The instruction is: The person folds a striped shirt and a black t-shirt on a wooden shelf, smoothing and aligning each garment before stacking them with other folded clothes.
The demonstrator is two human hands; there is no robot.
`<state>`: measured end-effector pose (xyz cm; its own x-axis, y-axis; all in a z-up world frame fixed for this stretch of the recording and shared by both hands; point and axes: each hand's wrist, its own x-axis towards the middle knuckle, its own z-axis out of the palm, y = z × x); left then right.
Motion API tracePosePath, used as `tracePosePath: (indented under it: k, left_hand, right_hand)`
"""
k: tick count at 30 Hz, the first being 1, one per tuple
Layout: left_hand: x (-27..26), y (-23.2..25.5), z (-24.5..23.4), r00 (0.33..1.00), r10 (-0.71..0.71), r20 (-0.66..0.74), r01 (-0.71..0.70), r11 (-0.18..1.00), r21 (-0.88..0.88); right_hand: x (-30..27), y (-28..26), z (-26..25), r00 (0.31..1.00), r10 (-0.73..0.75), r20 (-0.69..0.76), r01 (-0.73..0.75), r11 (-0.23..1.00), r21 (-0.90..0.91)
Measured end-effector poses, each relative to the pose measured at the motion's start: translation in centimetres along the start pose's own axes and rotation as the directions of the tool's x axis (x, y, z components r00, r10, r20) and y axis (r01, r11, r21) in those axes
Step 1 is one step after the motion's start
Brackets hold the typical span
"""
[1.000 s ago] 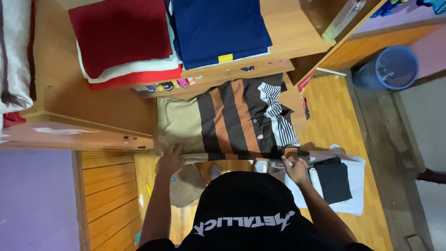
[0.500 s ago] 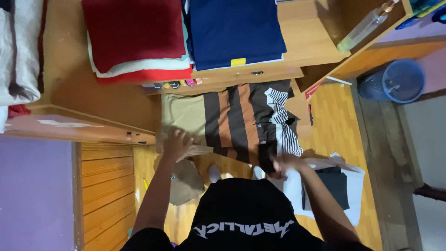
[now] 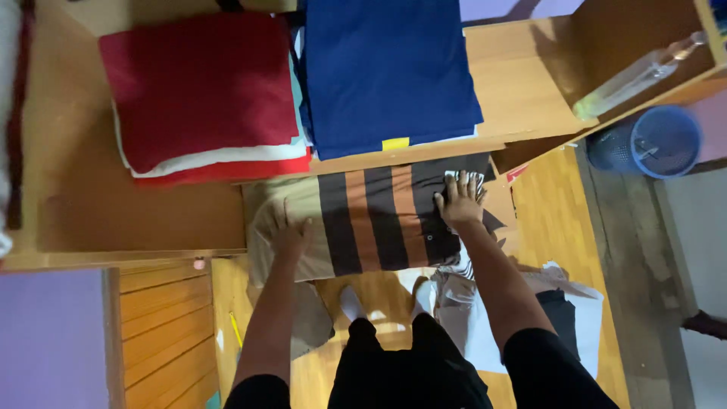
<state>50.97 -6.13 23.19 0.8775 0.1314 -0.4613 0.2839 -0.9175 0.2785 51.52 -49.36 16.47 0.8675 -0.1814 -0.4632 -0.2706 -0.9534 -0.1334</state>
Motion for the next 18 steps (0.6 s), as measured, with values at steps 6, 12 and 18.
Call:
tracePosePath:
  k: [6,12,18]
  left_hand:
    - [7.0,-1.2,2.8,0.974,0.09,-0.208,-0.08,0.995,0.056]
    - [15.7,-3.7,7.7,0.667,0.367,-0.649,-0.187,0.925,0.33]
    - [17.9,-5.5,10.5,0.437,0.415,-0.798,-0.352,0.895,0.273]
  right_hand:
    - [5.3,0.7,1.9,0.978,-0.075,-0.194,0.065,0.996,-0.057]
    - [12.4,2.8,4.3,0.884,-0.186,-0.428,0.133,0.98,-0.15]
    - [7.8,-0.2,1.9,0.912,-0.118,-0.393,0.075,0.99,-0.123]
